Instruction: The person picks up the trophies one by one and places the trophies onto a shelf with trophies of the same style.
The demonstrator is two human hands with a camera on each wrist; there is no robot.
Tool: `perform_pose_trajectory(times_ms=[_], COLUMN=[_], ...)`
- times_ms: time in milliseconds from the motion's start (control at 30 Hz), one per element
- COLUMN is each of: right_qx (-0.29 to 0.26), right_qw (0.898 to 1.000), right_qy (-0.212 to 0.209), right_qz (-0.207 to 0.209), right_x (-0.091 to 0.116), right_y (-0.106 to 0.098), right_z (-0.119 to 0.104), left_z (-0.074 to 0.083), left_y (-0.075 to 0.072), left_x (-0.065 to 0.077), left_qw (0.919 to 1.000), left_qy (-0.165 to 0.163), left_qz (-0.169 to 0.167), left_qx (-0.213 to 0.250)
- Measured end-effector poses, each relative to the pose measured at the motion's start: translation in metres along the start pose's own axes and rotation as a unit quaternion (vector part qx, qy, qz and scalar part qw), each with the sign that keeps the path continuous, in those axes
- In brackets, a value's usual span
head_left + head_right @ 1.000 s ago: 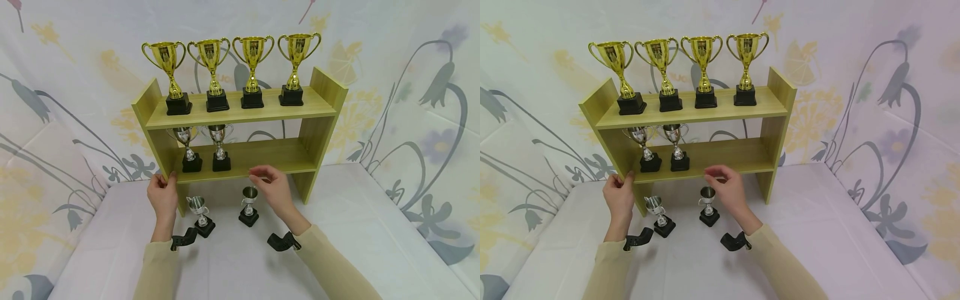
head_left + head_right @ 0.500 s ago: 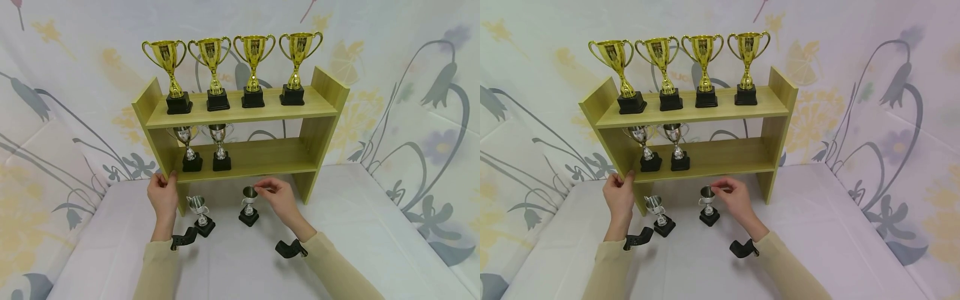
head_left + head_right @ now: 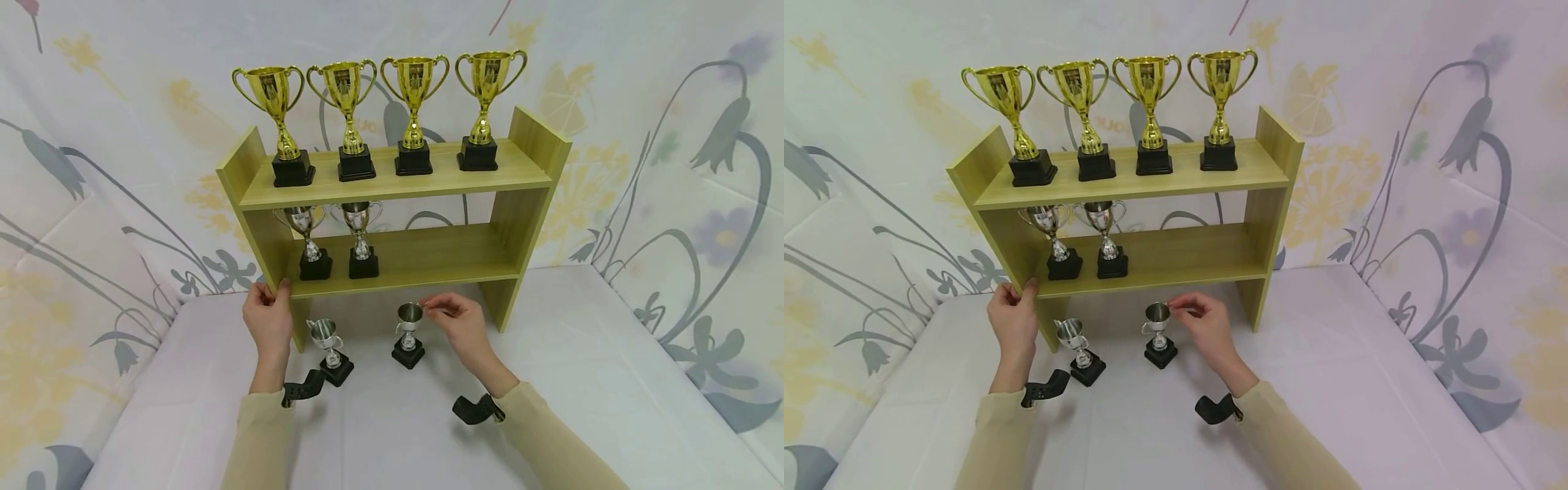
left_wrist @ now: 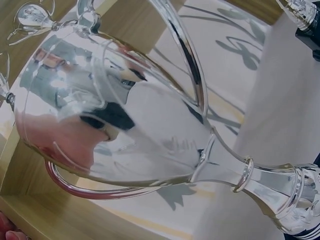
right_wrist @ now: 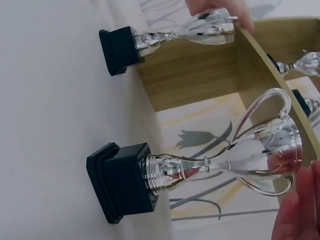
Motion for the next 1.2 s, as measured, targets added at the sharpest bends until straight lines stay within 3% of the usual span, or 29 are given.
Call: perform_pose_trajectory(times_ms=[300,467,800,1200], right_qx=[0.04,0.037,0.07,0.088], right_qw=[0.998,0.995,0.985,0.981], right_qy=[0.044,0.09,0.124,0.144], right_qz=[0.023,-0.007,-0.097,-0.099], right_x=[-0.001,0.0,0.001,0.002], right_y=[-0.005,-0.003,0.001,0.01], right_z=[0.012,0.023,0.04,0.047], left_z=[0.002,0.002,0.004,0.001], left_y=[0.0,-0.001,0.0,0.0], left_x=[0.0,-0.001,0.0,-0.001], left_qw=[1.0,0.9999,0.9999,1.0], left_qy=[-0.008,-0.009,0.009,0.008], left_qz=[0.001,0.009,0.009,0.003], left_qx=[-0.004,-0.007,-0.002,0.0])
Point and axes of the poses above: each hand's wrist, its own x-axis away from the middle knuckle, its own y-axis out of the palm, z = x × y, the point moved 1 cm from there along -x, towards the middle knuckle, and after that the axes turned 3 degrees about y, right-handed, at the moved point
